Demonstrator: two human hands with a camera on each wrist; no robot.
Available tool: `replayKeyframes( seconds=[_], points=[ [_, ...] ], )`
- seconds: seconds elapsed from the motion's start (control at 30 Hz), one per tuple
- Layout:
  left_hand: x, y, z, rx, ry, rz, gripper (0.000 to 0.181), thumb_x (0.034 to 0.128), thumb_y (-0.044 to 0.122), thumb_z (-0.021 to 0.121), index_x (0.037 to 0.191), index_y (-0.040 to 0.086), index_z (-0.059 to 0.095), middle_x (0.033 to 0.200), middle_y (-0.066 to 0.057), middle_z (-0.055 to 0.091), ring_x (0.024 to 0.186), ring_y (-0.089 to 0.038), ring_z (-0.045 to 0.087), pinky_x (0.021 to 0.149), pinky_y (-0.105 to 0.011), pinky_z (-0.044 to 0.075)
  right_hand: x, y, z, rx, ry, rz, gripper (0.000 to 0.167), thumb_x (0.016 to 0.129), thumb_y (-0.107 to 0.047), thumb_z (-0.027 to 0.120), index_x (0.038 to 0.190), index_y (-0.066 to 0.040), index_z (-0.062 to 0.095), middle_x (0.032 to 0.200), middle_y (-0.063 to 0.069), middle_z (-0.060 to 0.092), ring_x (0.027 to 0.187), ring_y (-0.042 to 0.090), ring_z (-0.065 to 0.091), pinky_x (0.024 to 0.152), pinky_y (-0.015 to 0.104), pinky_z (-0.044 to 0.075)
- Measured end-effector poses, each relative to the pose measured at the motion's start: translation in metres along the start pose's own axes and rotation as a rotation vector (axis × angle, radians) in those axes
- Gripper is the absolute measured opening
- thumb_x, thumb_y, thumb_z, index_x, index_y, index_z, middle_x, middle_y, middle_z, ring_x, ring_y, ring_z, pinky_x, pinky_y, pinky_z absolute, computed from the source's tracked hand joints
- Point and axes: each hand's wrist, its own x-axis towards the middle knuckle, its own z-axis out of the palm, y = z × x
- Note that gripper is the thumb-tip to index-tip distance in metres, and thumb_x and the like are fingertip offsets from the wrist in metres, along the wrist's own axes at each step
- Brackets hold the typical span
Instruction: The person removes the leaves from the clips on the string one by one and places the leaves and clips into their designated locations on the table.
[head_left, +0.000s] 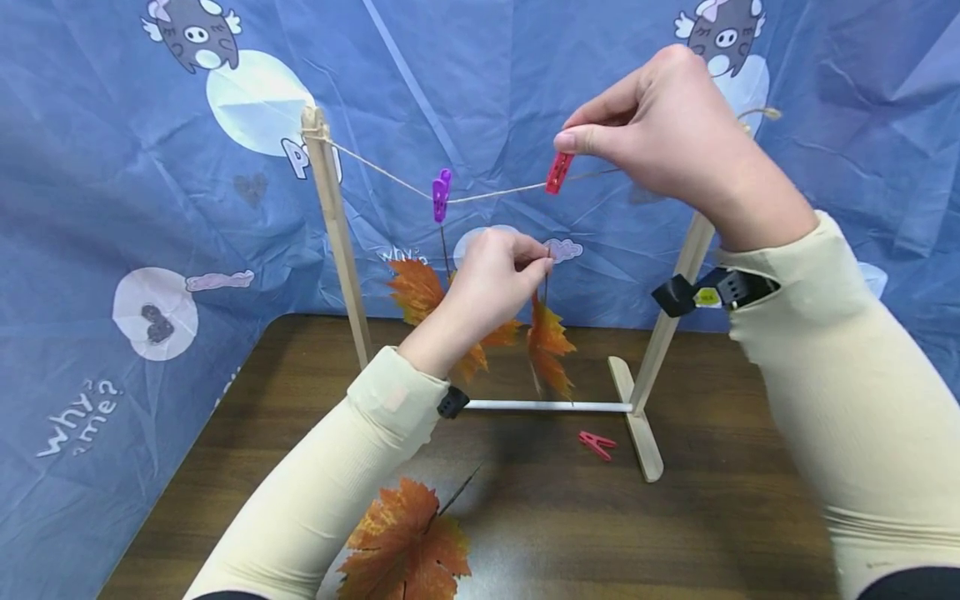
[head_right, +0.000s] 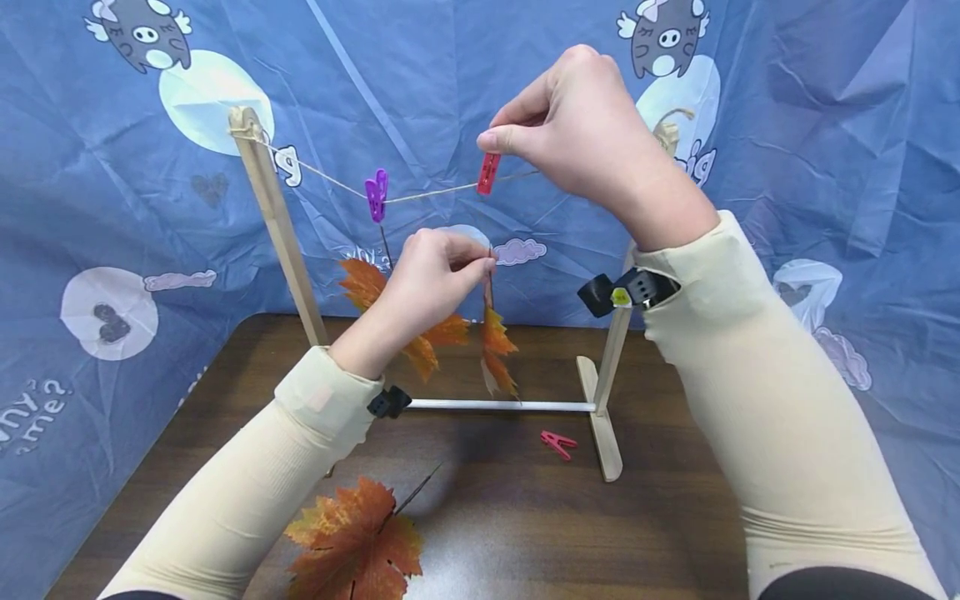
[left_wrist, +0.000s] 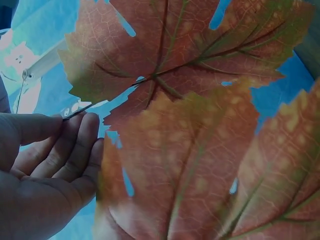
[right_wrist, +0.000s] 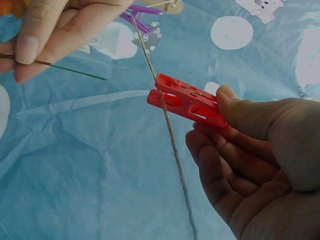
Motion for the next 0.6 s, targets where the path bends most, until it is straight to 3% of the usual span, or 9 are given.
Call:
replayKeyframes(
  seconds=[0.4,0.6],
  points=[
    [-0.012,0.001,0.008,-0.031,-0.030,0.045,0.011,0.0963,0.008,0.070,0.098,0.004,0.080,0.086,0.001,0.074,0.074,-0.010,0.060,0.068,-0.024,0.048,-0.014,-0.009,-0.010,0.075,0.142,-0.004,0.026,0.091,-0.036,0.078,0.103,-0.014,0.083,0.093,0.003,0.076,0.064,0.015,0.057,0.053,0.027,0.035],
    [-0.019,0.002,0.009,-0.046,-0.042,0.048,0.010,0.0957,0.008,0.072,0.098,0.004,0.080,0.086,0.000,0.074,0.074,-0.009,0.061,0.068,-0.023,0.049,-0.029,-0.013,-0.012,0.089,0.156,-0.009,0.026,0.089,-0.036,0.081,0.103,-0.014,0.083,0.090,0.003,0.076,0.065,0.014,0.059,0.054,0.024,0.039]
  ],
)
